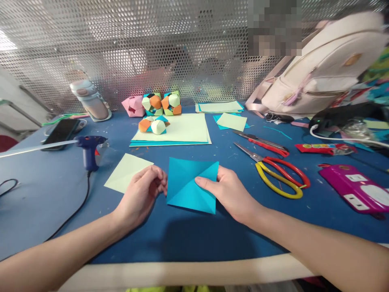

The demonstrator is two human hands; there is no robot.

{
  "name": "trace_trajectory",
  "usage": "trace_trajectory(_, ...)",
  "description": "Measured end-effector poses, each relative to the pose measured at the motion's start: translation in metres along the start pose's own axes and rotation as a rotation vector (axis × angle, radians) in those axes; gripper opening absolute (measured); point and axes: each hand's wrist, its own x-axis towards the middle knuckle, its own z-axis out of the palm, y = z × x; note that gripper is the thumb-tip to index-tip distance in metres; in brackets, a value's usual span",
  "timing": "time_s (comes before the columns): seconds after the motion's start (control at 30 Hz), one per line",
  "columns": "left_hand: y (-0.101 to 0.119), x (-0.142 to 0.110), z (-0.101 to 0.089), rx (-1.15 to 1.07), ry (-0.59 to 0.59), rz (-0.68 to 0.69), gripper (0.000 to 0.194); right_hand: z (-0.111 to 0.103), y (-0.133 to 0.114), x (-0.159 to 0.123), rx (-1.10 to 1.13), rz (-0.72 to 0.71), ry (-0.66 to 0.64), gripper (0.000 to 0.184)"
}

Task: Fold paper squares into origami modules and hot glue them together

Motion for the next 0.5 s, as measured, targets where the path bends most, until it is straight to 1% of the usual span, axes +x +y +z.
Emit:
trace_trajectory(0.13,-0.002,0.003,-0.003,0.064,-0.038,-0.017,0.011,-0.002,0.001,0.004,-0.041,-0.019,-0.007,0.025)
trace_trajectory(0.27,-0.004,0.006,-0.006,0.113,-0.046,-0.026,0.014,-0.006,-0.002,0.008,-0.221,-0.083,0.034,0.023)
trace_trajectory(0.33,-0.004,0.006,-0.007,0.124,-0.038,-0.020,0.017,-0.008,-0.005,0.011,-0.307,-0.111,0.066,0.024)
trace_trajectory(0.4,-0.003,0.005,-0.006,0.128,-0.031,-0.002,0.017,-0.011,-0.006,0.014,-0.370,-0.109,0.067,0.025)
trace_trajectory(0.47,-0.001,0.002,-0.005,0.139,-0.027,0.036,0.017,-0.015,-0.007,0.016,-0.409,-0.106,0.056,0.031)
trace_trajectory(0.5,0.000,0.000,-0.004,0.145,-0.030,0.055,0.017,-0.016,-0.008,0.016,-0.436,-0.139,0.079,0.035)
